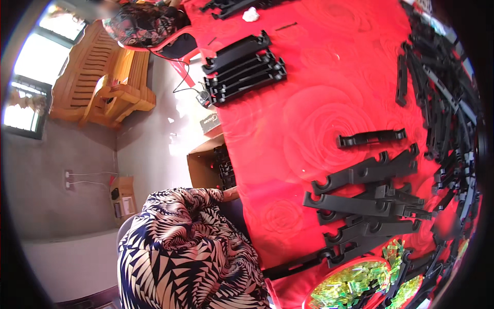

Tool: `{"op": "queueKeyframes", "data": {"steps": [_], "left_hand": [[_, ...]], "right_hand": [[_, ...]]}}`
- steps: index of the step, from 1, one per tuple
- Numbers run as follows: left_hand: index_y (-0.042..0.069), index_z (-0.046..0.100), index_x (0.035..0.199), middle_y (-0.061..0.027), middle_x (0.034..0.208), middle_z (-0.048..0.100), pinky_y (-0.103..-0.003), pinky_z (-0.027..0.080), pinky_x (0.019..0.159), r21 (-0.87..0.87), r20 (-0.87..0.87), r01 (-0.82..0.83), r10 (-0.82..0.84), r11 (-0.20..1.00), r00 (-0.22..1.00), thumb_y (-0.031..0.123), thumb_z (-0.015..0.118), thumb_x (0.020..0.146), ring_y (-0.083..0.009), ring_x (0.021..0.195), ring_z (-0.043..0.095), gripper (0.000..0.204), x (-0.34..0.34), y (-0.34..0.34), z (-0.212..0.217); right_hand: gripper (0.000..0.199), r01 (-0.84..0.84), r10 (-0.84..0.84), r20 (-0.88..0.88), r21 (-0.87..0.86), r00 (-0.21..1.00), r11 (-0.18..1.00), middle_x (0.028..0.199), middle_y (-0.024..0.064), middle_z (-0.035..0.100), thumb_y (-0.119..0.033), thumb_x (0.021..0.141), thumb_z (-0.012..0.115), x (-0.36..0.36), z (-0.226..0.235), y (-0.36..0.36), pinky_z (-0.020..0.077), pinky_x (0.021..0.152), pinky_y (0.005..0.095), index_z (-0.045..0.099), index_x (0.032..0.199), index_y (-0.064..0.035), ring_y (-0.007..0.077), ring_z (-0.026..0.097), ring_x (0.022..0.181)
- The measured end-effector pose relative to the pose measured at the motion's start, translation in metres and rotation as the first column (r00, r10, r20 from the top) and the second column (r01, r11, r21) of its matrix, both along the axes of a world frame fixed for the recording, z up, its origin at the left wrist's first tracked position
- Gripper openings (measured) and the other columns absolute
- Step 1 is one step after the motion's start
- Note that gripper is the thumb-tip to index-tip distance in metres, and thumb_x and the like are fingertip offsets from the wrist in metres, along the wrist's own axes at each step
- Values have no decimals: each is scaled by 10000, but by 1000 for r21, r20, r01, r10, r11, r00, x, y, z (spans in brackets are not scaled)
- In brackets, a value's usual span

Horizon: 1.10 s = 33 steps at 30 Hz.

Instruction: Sorting and assembling black plastic components and placing them into a box at a manufacturing table.

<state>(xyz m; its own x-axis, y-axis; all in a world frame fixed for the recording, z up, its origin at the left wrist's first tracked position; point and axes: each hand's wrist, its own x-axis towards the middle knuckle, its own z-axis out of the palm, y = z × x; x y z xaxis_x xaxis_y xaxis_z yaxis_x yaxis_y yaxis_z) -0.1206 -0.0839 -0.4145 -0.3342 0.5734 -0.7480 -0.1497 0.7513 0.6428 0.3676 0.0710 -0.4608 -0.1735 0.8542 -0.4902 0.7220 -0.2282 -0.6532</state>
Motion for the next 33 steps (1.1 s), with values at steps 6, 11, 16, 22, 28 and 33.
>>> {"op": "queueKeyframes", "data": {"steps": [6, 11, 16, 22, 28, 33], "left_hand": [[-58, 601, 1264, -202, 1271, 630, -368, 445, 1026, 107, 8, 112, -113, 988, 994, 529, 461, 1009, -261, 1194, 583, 655, -4, -9, 10], [-60, 598, 1266, -197, 1265, 634, -366, 448, 1023, 198, 25, 195, -203, 961, 979, 523, 463, 1010, -255, 1187, 587, 651, -8, -29, 15], [-63, 596, 1269, -192, 1259, 639, -364, 450, 1021, 288, 30, 231, -250, 929, 968, 517, 466, 1011, -249, 1180, 591, 648, -15, -41, 14], [-66, 593, 1272, -186, 1251, 644, -362, 453, 1017, 352, 33, 243, -271, 904, 962, 510, 469, 1012, -241, 1172, 596, 643, -18, -43, 13], [49, 692, 1010, -236, 847, 700, -523, 556, 723, 54, -582, 679, -529, 733, 618, 512, 577, 932, -454, 809, 675, 484, -40, -90, 97], [21, 678, 894, -217, 870, 687, -485, 549, 696, 412, -707, 472, -53, 779, 705, 304, 685, 857, -422, 815, 671, 285, -88, -69, 179]], "right_hand": [[305, 53, -54, 40, 44, 998, 998, 840, 169, 705, -199, 957, 618, -7, 31, -93, 585, 638, 348, 625, 1153, 34, 260, 699, 735], [310, 94, -101, 94, 80, 990, 992, 830, 168, 703, -201, 954, 622, -2, 58, -151, 585, 624, 347, 621, 1155, 34, 256, 698, 721], [315, 93, -110, 144, 116, 984, 989, 820, 167, 700, -202, 950, 626, 6, 75, -184, 585, 611, 346, 617, 1157, 35, 252, 697, 707], [321, 63, -85, 201, 115, 976, 991, 808, 166, 697, -203, 946, 631, 26, 96, -171, 585, 596, 344, 611, 1159, 37, 248, 695, 691], [327, 44, -48, 242, 21, 969, 999, 796, 165, 694, -204, 942, 635, 25, 96, -177, 585, 580, 343, 606, 1161, 38, 243, 694, 674], [333, 49, -31, 272, -61, 962, 997, 786, 164, 692, -205, 939, 639, 23, 90, -182, 585, 567, 342, 602, 1162, 39, 239, 692, 660]]}}
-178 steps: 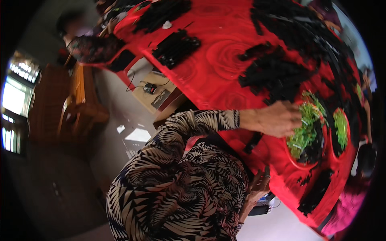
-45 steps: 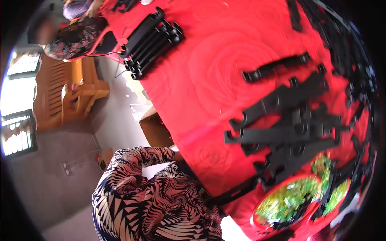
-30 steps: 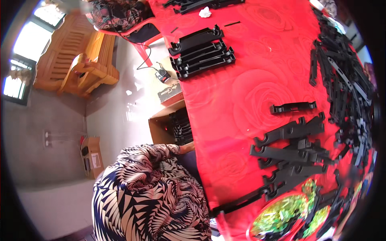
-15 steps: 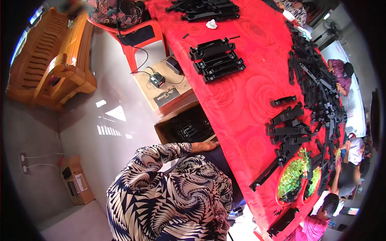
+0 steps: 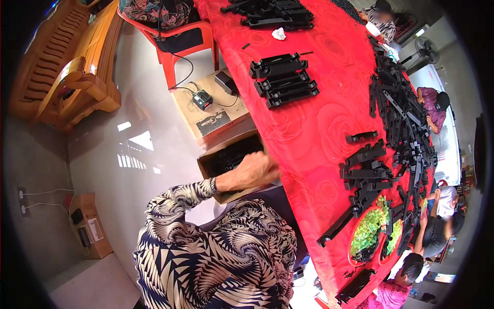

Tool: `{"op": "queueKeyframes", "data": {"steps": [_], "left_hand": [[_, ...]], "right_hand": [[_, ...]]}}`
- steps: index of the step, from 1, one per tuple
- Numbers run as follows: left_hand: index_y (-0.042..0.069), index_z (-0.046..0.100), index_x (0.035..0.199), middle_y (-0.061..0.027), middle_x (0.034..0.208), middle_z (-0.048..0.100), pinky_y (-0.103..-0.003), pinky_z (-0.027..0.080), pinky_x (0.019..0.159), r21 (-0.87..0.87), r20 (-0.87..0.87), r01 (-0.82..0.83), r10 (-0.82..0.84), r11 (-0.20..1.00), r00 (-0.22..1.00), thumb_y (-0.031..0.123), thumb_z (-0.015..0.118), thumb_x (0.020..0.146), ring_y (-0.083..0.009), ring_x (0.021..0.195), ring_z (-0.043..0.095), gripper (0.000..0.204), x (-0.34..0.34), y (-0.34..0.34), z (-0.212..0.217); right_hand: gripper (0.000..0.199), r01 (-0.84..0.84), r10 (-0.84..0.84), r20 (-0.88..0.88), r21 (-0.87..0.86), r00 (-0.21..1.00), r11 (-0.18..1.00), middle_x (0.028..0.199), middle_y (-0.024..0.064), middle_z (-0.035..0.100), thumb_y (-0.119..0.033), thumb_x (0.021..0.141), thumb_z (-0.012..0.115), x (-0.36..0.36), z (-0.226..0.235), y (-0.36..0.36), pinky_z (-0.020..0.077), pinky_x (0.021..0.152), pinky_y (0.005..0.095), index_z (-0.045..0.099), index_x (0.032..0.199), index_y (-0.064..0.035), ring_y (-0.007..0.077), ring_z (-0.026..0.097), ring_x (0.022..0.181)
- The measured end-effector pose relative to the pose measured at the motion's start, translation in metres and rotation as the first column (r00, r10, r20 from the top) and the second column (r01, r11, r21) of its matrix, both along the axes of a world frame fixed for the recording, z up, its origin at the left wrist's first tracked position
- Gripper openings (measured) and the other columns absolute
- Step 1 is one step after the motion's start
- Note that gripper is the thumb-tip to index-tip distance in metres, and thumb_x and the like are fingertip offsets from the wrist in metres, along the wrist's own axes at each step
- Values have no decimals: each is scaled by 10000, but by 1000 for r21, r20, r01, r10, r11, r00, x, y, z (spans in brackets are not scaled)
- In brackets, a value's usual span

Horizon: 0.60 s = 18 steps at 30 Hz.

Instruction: Sorting and assembling black plastic components and placing them into a box at a manufacturing table.

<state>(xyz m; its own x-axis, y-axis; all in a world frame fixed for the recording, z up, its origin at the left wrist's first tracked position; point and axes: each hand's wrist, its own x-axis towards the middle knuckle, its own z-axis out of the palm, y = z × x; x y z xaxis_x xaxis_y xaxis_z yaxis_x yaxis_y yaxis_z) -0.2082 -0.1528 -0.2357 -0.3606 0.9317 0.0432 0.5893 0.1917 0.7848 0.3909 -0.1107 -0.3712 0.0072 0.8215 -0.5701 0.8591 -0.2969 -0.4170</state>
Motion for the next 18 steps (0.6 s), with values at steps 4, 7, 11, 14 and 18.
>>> {"op": "queueKeyframes", "data": {"steps": [4, 7, 11, 14, 18], "left_hand": [[22, 591, 1101, -166, 1056, 563, -427, 480, 756, 422, -336, -195, 352, 886, 874, 168, 762, 747, -355, 946, 548, 420, -40, 53, 26], [43, 558, 1151, -138, 1102, 509, -416, 423, 816, 578, -449, -197, 511, 792, 733, 150, 768, 717, -317, 996, 496, 495, -74, 98, 16], [50, 582, 1107, -131, 1078, 518, -426, 414, 836, 564, -539, -222, 558, 796, 631, 148, 764, 701, -309, 1001, 501, 455, -98, 132, 5], [76, 617, 1059, -100, 1019, 544, -420, 419, 821, 515, -595, -273, 569, 812, 567, 140, 757, 696, -290, 981, 513, 394, -113, 143, -14], [95, 629, 1042, -82, 997, 546, -413, 419, 824, 490, -648, -279, 560, 826, 517, 159, 778, 675, -277, 967, 519, 401, -119, 154, -13]], "right_hand": [[338, 21, -19, 18, -77, 1000, 997, 778, 163, 690, -206, 936, 643, -3, -7, -12, 585, 556, 341, 598, 1164, 39, 236, 691, 649], [341, 35, -30, 34, -132, 999, 991, 772, 163, 689, -207, 934, 645, -3, -9, -19, 585, 548, 340, 596, 1164, 40, 234, 690, 641], [346, 76, -69, 39, -210, 997, 975, 764, 162, 687, -208, 931, 648, -18, -11, -38, 586, 538, 339, 592, 1166, 41, 231, 689, 630], [343, -47, 47, -14, -33, 999, 998, 686, 142, 659, -198, 898, 682, -79, 69, -35, 539, 443, 323, 589, 1110, 54, 188, 635, 514], [305, 159, -159, 13, -72, 987, 985, 629, 122, 647, -196, 907, 670, -63, 65, -36, 483, 438, 307, 589, 1089, 36, 181, 618, 497]]}}
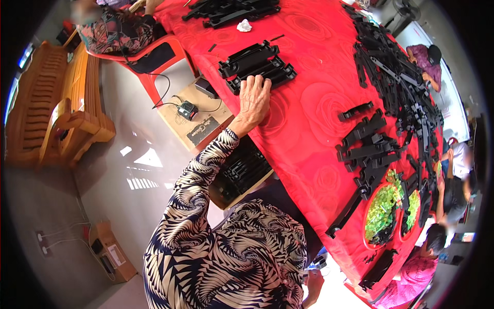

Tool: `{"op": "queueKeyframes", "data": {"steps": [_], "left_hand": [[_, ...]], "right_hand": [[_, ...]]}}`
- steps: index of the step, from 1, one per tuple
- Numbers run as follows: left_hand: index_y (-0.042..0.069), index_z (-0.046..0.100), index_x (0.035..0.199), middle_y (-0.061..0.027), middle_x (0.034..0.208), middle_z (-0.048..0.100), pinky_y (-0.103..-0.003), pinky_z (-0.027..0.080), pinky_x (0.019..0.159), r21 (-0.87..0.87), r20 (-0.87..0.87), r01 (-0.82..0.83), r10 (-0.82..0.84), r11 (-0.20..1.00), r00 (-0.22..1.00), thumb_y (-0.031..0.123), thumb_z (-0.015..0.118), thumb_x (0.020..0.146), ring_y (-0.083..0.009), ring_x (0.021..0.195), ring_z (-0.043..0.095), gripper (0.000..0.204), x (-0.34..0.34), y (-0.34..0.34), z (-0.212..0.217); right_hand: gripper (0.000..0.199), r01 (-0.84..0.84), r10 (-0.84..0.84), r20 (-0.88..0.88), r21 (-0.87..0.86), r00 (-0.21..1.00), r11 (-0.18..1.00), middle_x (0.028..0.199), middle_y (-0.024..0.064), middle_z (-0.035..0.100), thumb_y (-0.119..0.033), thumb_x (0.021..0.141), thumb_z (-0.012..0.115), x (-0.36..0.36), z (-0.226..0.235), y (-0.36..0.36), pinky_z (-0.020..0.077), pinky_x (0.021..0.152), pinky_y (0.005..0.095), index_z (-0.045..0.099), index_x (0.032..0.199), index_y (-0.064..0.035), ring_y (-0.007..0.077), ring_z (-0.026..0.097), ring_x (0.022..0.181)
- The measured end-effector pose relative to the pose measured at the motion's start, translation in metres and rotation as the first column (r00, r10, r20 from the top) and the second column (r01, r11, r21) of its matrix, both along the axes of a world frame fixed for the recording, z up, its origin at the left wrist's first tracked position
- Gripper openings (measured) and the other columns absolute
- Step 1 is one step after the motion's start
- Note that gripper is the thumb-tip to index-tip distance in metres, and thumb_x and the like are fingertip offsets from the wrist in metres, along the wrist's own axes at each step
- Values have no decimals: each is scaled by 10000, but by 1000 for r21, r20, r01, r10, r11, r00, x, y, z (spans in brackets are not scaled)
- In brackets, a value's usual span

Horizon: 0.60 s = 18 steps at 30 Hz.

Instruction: Sorting and assembling black plastic components and placing them into a box at a manufacturing table.

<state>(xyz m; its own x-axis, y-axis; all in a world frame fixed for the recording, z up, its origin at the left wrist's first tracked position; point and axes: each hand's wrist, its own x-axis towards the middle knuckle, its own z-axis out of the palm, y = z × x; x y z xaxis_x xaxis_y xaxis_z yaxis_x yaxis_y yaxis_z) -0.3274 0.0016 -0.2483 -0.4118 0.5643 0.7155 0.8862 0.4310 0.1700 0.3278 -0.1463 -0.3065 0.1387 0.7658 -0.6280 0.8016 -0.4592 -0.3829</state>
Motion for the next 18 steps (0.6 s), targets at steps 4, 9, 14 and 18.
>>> {"op": "queueKeyframes", "data": {"steps": [4, 9, 14, 18], "left_hand": [[84, 638, 970, -82, 923, 525, -400, 402, 772, 72, -81, 56, -50, 996, 995, 121, 628, 743, -268, 896, 507, 230, -9, -9, 4], [108, 647, 1067, -75, 1006, 560, -416, 413, 814, 5, -13, 38, -38, 999, 999, 125, 782, 688, -274, 958, 528, 402, -24, -15, -1], [110, 652, 1063, -80, 1004, 565, -420, 406, 815, 15, -12, 101, -101, 995, 995, 105, 768, 679, -281, 961, 531, 401, -14, -7, 0], [109, 644, 988, -84, 946, 555, -427, 409, 773, 56, -118, 125, -118, 991, 986, 105, 733, 666, -286, 915, 528, 334, -29, -12, 3]], "right_hand": [[279, -148, 155, -53, 118, 986, 982, 638, 154, 666, -211, 947, 593, -15, 41, 12, 504, 448, 303, 604, 1058, 44, 192, 625, 475], [229, -147, 157, -98, 110, 983, 983, 681, 133, 672, -153, 938, 620, -46, 68, 15, 498, 518, 313, 600, 1061, 39, 186, 644, 564], [243, -126, 136, -138, 77, 981, 989, 650, 95, 642, -151, 941, 637, -47, 68, 1, 476, 527, 301, 604, 1091, 37, 158, 597, 555], [252, -169, 183, -206, 88, 961, 982, 668, 64, 635, -128, 948, 642, -64, 83, 13, 471, 562, 281, 617, 1166, -2, 126, 584, 594]]}}
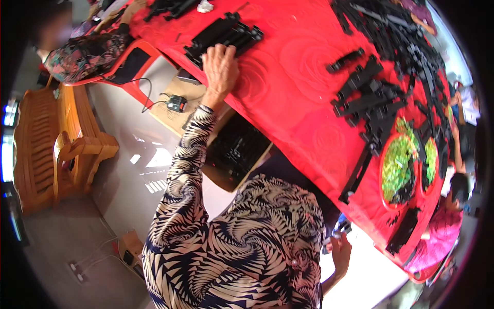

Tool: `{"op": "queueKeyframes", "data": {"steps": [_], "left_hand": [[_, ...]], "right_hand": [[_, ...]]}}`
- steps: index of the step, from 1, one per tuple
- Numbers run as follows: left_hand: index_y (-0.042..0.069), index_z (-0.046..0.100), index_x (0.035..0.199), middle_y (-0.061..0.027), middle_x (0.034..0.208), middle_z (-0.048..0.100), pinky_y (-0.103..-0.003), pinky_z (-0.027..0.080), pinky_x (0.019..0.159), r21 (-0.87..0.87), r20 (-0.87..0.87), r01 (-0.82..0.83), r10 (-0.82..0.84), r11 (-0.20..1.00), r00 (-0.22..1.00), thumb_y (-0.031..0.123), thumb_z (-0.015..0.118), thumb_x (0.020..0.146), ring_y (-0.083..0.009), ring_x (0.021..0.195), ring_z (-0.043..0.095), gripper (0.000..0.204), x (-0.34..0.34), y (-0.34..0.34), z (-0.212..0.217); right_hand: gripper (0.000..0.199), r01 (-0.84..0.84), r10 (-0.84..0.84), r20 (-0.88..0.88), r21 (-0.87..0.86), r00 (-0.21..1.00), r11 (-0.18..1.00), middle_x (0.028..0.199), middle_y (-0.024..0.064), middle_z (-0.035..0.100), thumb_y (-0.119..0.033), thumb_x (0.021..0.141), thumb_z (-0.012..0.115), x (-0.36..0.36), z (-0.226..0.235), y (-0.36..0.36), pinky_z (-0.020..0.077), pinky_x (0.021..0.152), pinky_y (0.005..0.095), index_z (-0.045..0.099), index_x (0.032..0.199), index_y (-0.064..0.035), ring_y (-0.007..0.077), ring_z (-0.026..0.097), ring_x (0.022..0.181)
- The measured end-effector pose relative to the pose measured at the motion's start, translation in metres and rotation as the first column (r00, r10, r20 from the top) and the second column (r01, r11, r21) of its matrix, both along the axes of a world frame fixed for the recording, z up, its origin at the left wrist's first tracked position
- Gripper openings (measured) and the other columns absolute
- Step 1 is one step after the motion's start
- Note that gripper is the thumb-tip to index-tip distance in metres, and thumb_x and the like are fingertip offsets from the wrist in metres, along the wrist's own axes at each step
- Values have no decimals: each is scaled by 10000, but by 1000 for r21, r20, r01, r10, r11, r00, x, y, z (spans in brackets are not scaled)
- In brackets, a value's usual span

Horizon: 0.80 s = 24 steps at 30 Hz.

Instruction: Sorting and assembling black plastic components and placing them into a box at a manufacturing table.

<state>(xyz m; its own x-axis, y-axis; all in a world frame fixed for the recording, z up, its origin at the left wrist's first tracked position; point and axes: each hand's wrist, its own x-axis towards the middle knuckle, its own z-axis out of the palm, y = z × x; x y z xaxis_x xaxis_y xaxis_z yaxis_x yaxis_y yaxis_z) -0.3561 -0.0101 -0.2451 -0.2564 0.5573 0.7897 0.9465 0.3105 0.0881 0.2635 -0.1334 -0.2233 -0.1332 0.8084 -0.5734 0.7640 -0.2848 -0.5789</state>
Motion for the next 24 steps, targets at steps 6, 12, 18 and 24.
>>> {"op": "queueKeyframes", "data": {"steps": [6, 12, 18, 24], "left_hand": [[118, 653, 1117, -113, 1097, 578, -454, 419, 856, -157, 72, -86, 98, 984, 993, 169, 760, 754, -309, 1030, 523, 382, 1, -33, -17], [86, 713, 1014, -89, 965, 674, -370, 495, 784, 125, 61, 42, -50, 991, 997, 182, 756, 845, -271, 893, 634, 199, 21, -68, 14], [26, 708, 888, -109, 799, 654, -363, 486, 654, -138, 537, -163, 212, 977, 817, 220, 683, 909, -295, 717, 637, 197, 13, -145, -24], [69, 657, 1202, -156, 965, 727, -416, 538, 736, -647, 532, 65, 390, 759, 752, 428, 769, 819, -339, 825, 683, 537, 19, -224, -171]], "right_hand": [[292, -88, 84, -74, -51, 994, 995, 723, 68, 679, -140, 983, 602, -17, 24, 16, 511, 660, 291, 617, 1246, -14, 134, 636, 669], [321, -96, 77, -318, -46, 945, 994, 833, 76, 691, -161, 996, 600, -56, 50, 45, 519, 698, 288, 585, 1243, 44, 151, 651, 734], [304, -144, 128, -384, -13, 915, 989, 867, 88, 688, -160, 968, 605, -70, 35, 45, 516, 701, 297, 597, 1191, 47, 156, 644, 773], [204, -194, 173, -305, -41, 937, 980, 839, 75, 679, -63, 889, 601, -74, 21, 54, 513, 698, 277, 623, 1071, 26, 133, 633, 755]]}}
